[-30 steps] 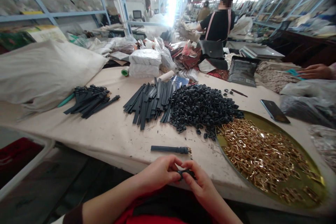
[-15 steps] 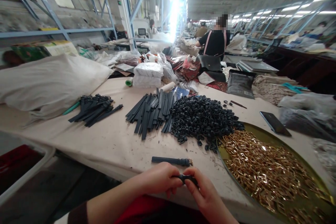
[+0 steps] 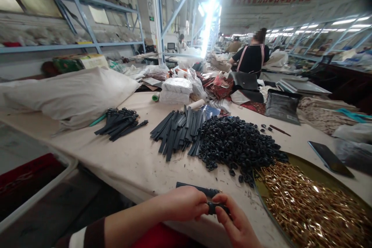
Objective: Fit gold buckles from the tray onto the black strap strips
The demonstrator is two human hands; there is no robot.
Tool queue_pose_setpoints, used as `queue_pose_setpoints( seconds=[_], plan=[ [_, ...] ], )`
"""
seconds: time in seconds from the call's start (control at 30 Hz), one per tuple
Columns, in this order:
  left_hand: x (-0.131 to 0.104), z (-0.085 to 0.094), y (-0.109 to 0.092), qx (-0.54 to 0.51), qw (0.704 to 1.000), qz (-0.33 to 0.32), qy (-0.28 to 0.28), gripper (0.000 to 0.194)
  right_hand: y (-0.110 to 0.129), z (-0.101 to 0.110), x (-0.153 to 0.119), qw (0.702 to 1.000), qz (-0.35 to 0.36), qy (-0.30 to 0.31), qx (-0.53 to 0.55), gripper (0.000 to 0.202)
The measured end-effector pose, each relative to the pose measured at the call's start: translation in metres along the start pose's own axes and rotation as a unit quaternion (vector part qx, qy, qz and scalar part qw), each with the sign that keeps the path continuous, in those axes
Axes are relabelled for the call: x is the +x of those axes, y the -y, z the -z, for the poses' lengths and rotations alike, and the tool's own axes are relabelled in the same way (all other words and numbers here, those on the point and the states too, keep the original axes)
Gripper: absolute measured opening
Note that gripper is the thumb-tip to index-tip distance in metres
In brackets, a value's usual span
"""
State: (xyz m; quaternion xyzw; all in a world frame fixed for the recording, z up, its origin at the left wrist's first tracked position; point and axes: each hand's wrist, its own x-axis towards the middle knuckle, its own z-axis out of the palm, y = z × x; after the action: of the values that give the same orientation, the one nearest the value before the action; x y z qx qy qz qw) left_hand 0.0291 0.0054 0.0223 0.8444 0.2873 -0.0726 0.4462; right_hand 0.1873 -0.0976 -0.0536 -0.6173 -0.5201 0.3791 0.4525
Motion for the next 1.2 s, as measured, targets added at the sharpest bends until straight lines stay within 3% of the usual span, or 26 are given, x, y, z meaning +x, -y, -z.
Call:
queue_pose_setpoints(
  seconds=[0.1,0.2,0.4,0.47,0.53,0.67,0.77,0.9,1.03,1.2],
  plan=[
    [0.0,0.002,0.003,-0.044,0.999,-0.007,0.022,0.022,-0.008,0.002,0.003,1.0,0.016,0.005,-0.021,0.025],
    [0.002,-0.004,0.009,-0.06,0.998,0.013,-0.012,0.025,-0.01,0.0,0.006,0.998,0.038,0.044,-0.021,0.023],
    [0.011,-0.014,0.012,0.04,0.998,-0.026,-0.033,0.029,0.003,-0.014,0.009,0.999,-0.015,0.013,0.05,0.029],
    [0.016,-0.007,0.013,0.101,0.993,-0.039,-0.048,0.032,0.006,-0.013,0.018,0.999,-0.037,0.008,0.036,0.031],
    [0.023,0.007,0.018,0.168,0.98,-0.024,-0.107,0.033,0.006,-0.011,0.034,0.999,-0.027,-0.014,-0.029,0.031],
    [0.036,0.047,0.045,0.244,0.927,0.112,-0.262,0.03,-0.009,-0.009,0.061,0.977,0.034,-0.06,-0.202,0.027],
    [0.044,0.071,0.072,0.261,0.89,0.197,-0.318,0.027,-0.025,-0.014,0.063,0.963,0.078,-0.081,-0.246,0.026],
    [0.054,0.074,0.095,0.265,0.867,0.247,-0.343,0.026,-0.032,-0.018,0.055,0.957,0.098,-0.11,-0.25,0.023],
    [0.053,0.066,0.099,0.259,0.86,0.263,-0.352,0.017,-0.031,-0.016,0.052,0.962,0.097,-0.116,-0.227,0.021],
    [0.01,0.075,0.081,0.252,0.838,0.227,-0.427,0.02,-0.037,-0.007,0.052,0.965,0.069,-0.187,-0.168,0.025]
  ],
)
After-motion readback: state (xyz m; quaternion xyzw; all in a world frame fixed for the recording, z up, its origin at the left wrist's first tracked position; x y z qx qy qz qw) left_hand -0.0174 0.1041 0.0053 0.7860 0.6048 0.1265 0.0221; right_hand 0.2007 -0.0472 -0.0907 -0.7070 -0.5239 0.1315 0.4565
